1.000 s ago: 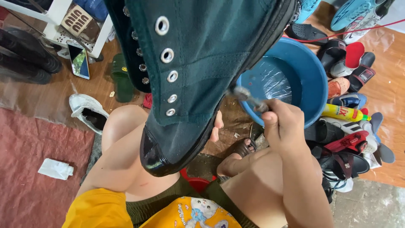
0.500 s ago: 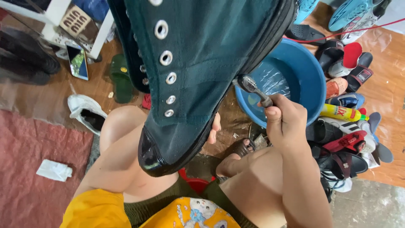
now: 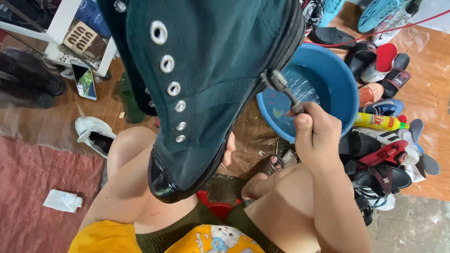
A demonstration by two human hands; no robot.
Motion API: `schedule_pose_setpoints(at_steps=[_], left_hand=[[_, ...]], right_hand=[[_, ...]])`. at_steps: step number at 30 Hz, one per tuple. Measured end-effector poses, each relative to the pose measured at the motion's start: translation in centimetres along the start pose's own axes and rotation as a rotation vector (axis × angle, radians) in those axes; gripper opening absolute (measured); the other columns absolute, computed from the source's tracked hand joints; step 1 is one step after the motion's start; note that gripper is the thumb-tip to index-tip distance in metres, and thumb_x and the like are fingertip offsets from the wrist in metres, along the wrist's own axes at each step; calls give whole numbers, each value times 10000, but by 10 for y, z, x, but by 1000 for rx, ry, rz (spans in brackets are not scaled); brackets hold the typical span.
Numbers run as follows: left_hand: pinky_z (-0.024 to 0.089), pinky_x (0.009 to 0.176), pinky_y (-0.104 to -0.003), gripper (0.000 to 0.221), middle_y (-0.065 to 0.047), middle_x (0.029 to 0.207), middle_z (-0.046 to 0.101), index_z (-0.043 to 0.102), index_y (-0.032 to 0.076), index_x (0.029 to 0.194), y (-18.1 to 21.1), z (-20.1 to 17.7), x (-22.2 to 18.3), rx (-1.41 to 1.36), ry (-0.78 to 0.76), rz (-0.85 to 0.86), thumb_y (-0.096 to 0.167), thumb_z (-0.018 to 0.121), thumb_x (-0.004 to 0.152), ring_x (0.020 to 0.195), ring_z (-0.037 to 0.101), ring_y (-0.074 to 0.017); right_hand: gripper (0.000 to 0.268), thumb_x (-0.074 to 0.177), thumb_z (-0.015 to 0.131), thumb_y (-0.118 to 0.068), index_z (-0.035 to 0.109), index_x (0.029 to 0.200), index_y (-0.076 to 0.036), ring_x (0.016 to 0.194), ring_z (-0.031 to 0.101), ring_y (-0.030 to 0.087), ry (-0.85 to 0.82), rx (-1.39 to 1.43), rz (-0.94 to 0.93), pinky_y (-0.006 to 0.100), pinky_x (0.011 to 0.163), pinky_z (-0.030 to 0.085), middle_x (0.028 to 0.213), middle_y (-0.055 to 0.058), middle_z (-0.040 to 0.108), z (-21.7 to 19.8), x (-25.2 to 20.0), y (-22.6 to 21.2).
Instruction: Cleaning a green boot using a brush and water from a basin while sitting on the floor.
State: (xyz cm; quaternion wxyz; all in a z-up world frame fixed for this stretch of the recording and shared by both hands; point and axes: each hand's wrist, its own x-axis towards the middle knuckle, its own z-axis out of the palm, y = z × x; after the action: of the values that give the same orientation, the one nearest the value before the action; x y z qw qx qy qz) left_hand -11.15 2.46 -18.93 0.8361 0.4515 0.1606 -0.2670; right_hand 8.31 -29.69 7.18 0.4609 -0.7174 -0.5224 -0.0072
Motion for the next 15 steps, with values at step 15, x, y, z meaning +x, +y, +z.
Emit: schedule_pose_setpoints(at_steps=[15], left_hand=[[280, 1143, -525, 935, -187, 1511, 440, 414, 32, 1428, -20, 6, -26, -22, 23, 192, 529, 745, 708, 1385, 423, -361]], right_hand=[[486, 1137, 351, -341, 676, 952, -30, 428, 417, 198, 94, -33, 102, 336, 505, 420, 555, 65, 497, -14, -2, 1]])
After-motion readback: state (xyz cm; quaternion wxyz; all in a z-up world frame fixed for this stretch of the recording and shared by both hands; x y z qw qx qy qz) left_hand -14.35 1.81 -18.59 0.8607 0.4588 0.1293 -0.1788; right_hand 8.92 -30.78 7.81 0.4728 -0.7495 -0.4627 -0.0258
